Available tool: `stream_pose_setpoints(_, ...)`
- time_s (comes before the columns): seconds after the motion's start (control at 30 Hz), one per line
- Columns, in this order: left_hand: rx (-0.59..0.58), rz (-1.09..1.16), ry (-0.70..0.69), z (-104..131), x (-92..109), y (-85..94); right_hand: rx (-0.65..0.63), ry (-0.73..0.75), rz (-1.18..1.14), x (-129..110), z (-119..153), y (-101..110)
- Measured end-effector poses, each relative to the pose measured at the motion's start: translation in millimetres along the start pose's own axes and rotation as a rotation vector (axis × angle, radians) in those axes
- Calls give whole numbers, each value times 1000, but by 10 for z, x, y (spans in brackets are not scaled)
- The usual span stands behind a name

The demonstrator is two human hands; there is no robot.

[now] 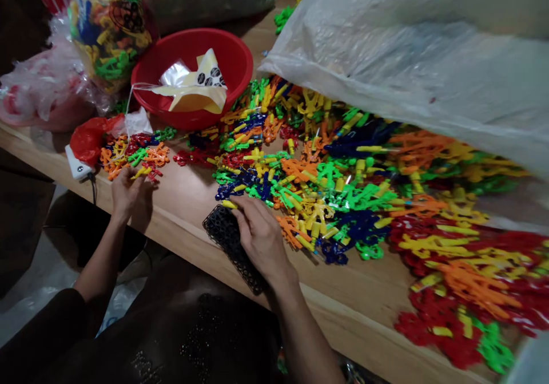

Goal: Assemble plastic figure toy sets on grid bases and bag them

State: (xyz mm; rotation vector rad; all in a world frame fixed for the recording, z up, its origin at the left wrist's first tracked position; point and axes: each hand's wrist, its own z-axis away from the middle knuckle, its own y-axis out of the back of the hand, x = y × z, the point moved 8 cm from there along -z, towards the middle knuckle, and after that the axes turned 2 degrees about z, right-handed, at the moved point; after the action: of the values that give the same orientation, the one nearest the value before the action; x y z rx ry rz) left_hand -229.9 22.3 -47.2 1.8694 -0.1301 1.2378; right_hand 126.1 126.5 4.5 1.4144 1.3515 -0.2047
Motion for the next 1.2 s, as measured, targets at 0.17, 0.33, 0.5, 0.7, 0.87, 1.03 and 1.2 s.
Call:
stream_pose_setpoints(0.17,-445,322,-62,321,763,-557,22,-157,-121,-18,-92,-1)
stream_pose_setpoints(0.33,-777,586,-29,706,1354,-1010,-1,-223,-269,55,-91,-11)
stream_pose_setpoints(0.5,-897,675,-27,808,1563,-1184,-21,-262,-459,160,-2,4)
stream_pose_setpoints(0.7,-916,742,40,813,1588,-1249,8,-383,-710,318,53,-52)
stream_pose_setpoints(0.87,-1014,814,119,850,1579,-1321,-81,-451,-831,381,84,-93)
stream_pose_setpoints(1.03,-1168,768,132,890,1565,-1388,-182,-447,-901,398,118,-137)
stream_pose_setpoints(1.2,-1150,774,138,850,1528,-1457,-60,-429,-919,455,127,-125)
